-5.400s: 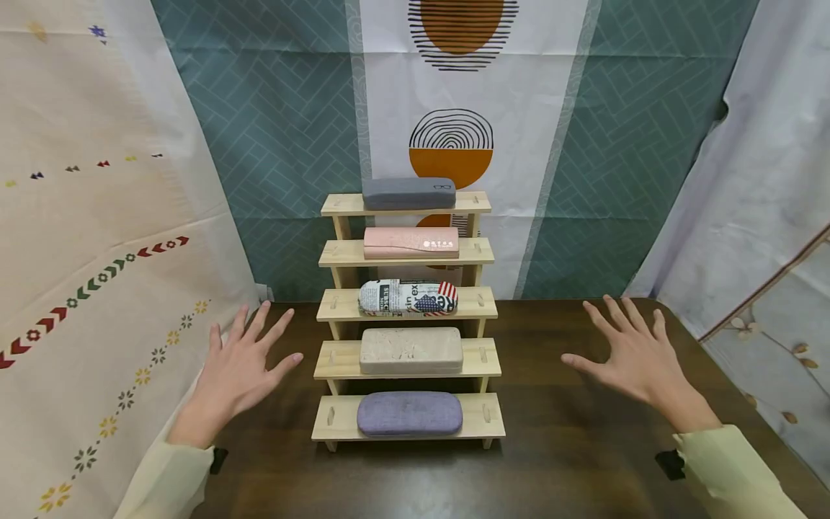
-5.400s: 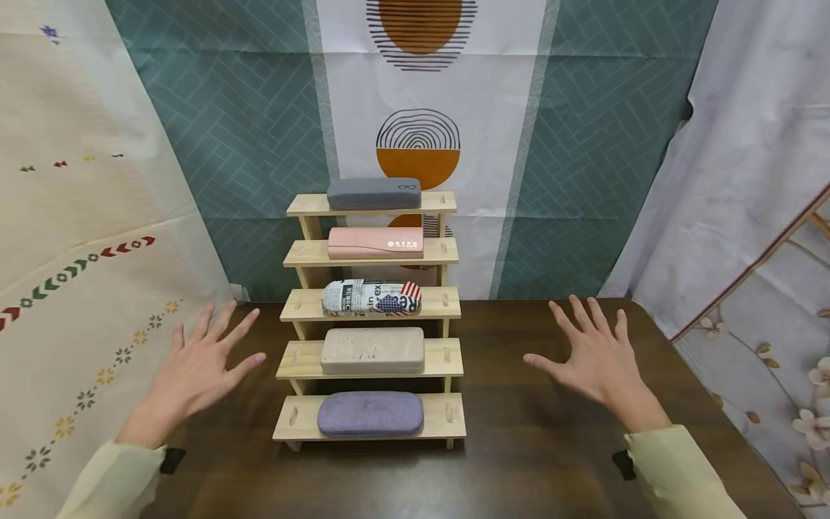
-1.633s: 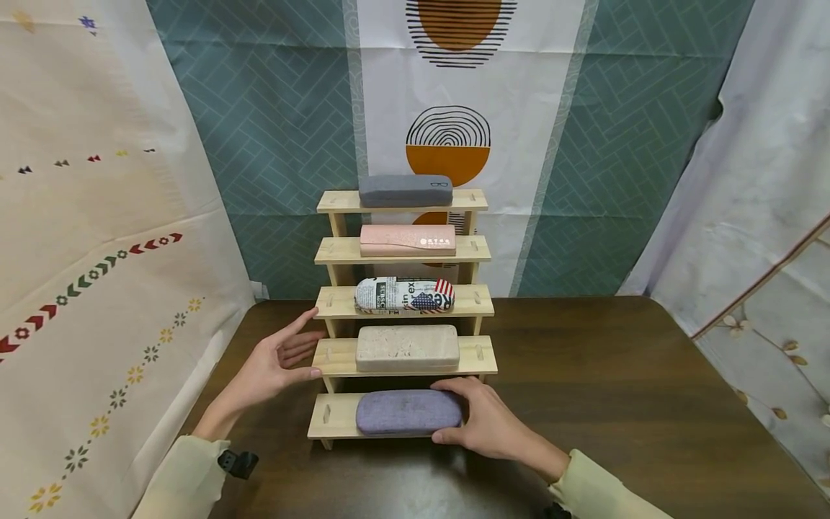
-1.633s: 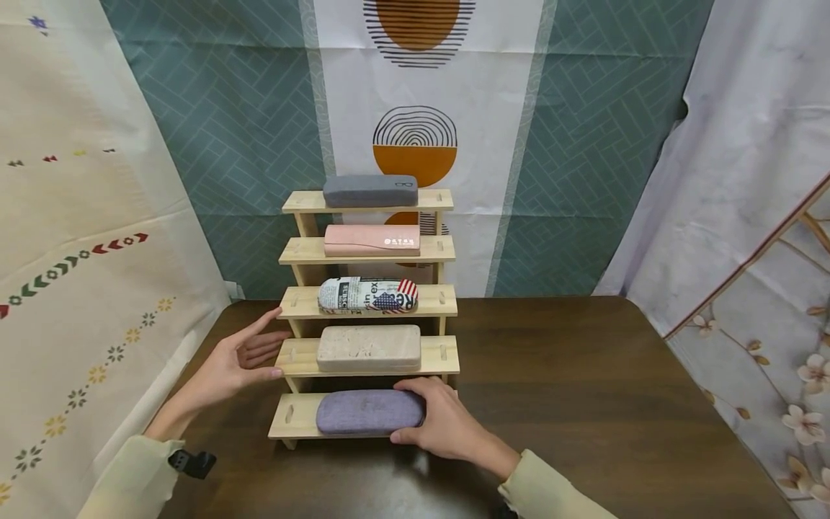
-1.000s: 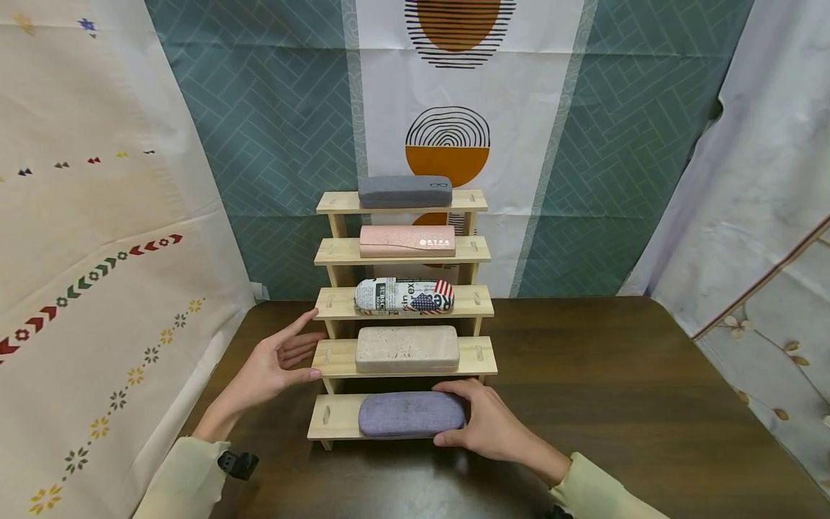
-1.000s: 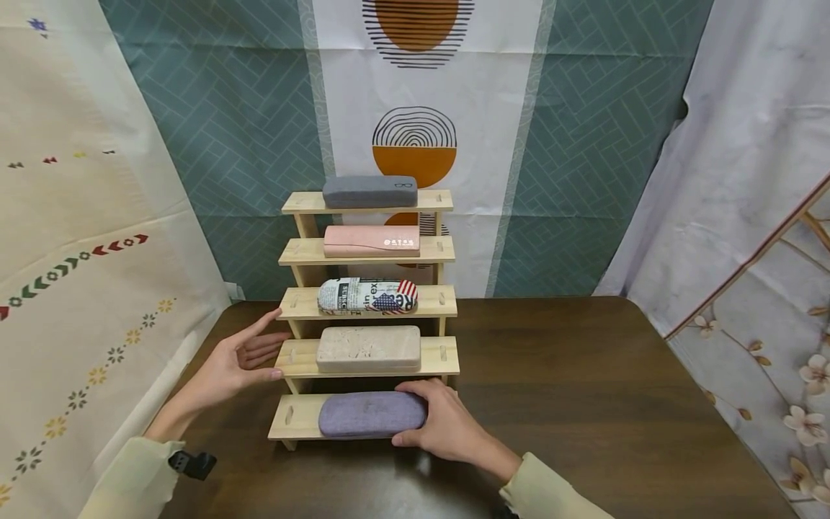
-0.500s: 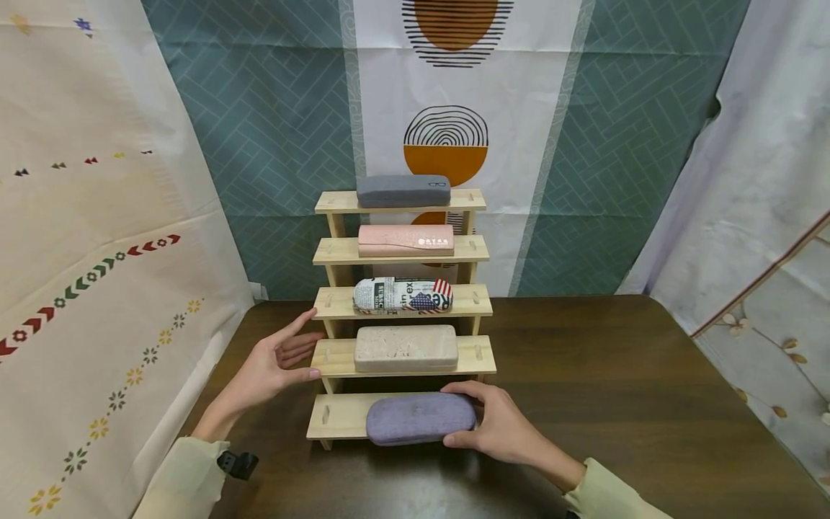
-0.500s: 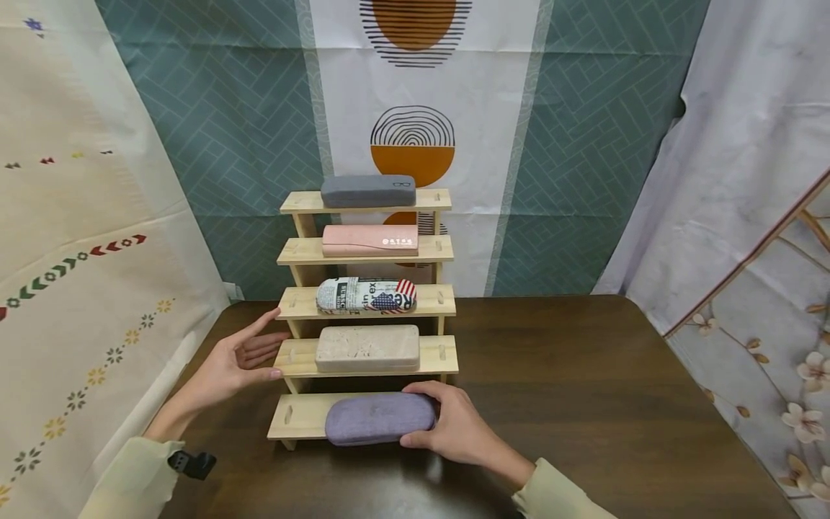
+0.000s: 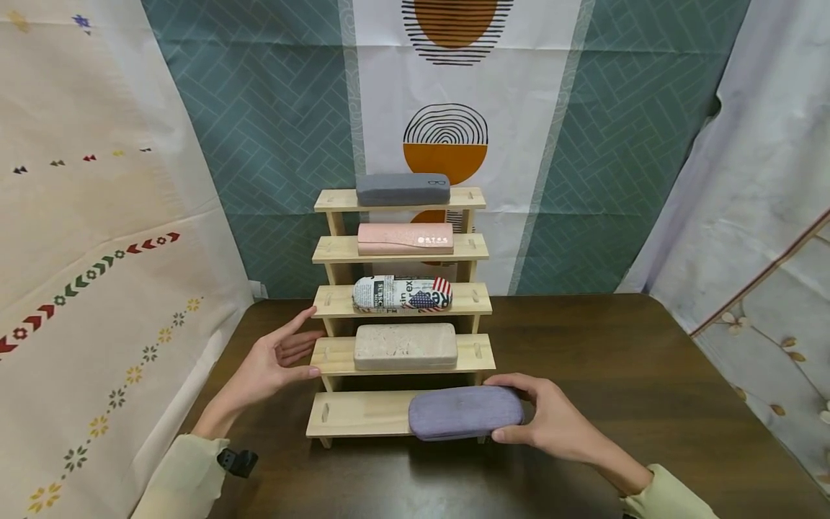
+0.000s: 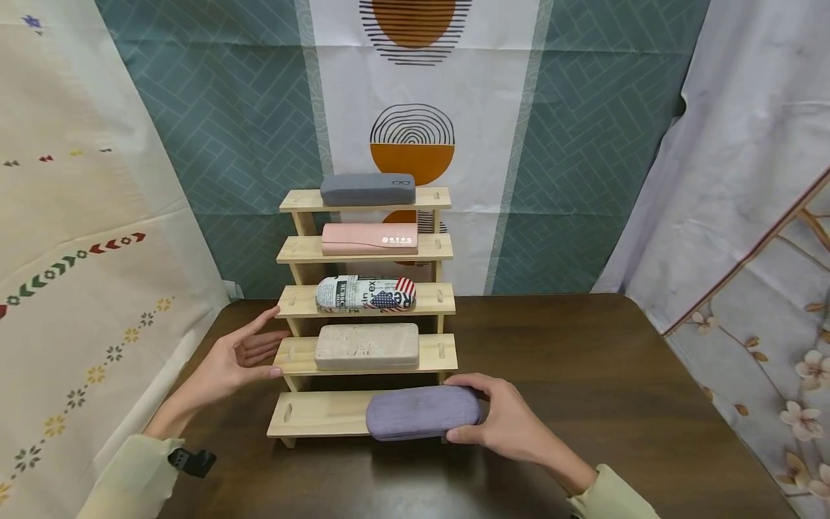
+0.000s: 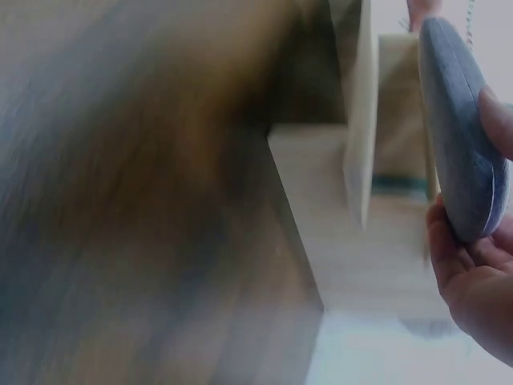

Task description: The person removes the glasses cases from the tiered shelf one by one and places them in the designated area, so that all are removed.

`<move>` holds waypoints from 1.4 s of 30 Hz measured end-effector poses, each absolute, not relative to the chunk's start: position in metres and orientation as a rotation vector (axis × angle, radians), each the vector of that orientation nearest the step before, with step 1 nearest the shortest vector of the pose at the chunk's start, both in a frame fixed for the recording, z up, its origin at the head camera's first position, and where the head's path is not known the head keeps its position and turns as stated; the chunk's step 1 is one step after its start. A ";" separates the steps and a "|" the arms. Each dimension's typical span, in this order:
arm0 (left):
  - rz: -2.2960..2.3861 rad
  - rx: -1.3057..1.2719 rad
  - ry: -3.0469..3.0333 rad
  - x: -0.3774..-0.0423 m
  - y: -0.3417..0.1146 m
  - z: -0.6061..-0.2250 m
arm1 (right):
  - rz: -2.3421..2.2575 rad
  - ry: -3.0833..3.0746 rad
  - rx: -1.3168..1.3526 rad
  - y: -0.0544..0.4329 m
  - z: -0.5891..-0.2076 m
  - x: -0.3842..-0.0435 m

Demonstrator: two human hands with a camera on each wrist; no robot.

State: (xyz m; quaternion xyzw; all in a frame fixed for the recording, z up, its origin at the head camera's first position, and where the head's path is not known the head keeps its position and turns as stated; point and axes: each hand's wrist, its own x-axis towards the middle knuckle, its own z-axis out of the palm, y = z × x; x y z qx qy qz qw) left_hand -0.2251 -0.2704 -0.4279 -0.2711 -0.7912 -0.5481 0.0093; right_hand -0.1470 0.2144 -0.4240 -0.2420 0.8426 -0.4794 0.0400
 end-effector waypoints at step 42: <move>-1.730 -0.821 -2.481 -0.225 -0.270 -0.429 | -1.420 2.674 -0.538 0.382 -0.438 -0.233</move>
